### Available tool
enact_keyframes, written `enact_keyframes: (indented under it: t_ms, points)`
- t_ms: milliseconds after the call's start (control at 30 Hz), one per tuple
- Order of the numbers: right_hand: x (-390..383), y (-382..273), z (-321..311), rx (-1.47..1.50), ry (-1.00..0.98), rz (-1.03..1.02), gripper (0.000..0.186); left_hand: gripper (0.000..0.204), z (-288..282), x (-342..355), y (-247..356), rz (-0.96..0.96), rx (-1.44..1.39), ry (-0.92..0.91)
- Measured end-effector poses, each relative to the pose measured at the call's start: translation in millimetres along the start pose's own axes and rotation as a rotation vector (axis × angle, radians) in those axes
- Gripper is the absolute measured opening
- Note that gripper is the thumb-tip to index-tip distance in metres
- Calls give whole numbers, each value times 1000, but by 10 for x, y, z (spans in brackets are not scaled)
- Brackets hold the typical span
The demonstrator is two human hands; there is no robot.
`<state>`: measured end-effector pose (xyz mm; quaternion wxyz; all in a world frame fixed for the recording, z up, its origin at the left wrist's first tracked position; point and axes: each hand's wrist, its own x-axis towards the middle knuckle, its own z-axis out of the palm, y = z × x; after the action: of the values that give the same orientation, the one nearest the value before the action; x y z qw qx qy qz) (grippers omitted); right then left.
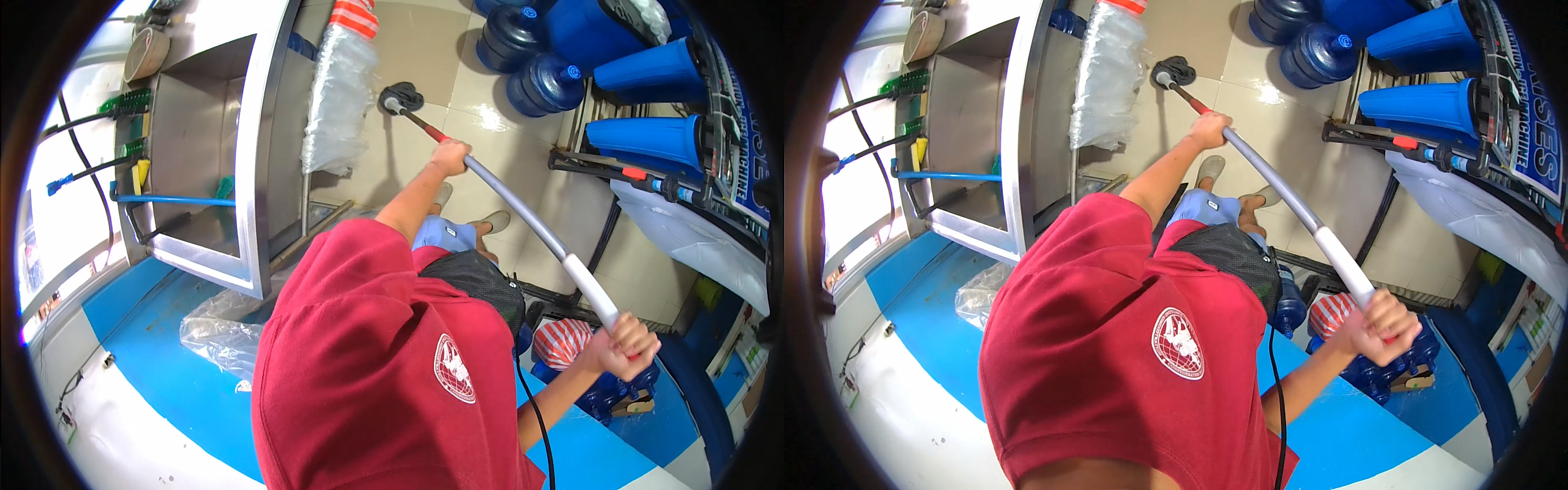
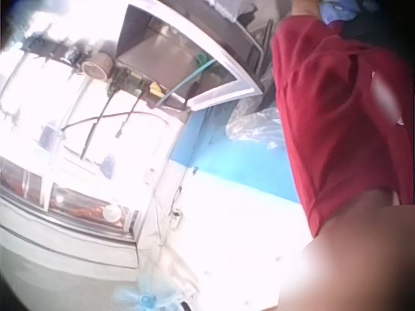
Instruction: The person mops the tiled floor of a water refill station using a mop. They move around large water jugs and a stainless steel sink, then wring the mop in a bucket.
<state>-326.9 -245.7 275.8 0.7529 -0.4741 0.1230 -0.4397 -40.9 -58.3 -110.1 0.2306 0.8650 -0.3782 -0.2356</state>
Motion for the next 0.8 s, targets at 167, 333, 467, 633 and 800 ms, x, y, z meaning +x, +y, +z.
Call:
enact_keyframes:
  t_ms: [167, 333, 467, 633, 800]
  points:
    - [86, 623, 103, 100, -39, 139, 44, 15, -94, -88, -534, -261, 56, 70]
    - [400, 771, 243, 53, -65, 223, 42, 23, -139, -255, -670, -434, 14, 48]
    - [602, 542, 233, -30, -4, 286, 42, 27, 13, -543, -450, -462, 7, -37]
    - [560, 313, 31, -63, 17, 373, 44, 27, 179, -1126, -264, -312, 36, -260]
    - [299, -40, -385, 39, 46, 339, 47, 33, 314, -1591, -129, -184, 33, -423]
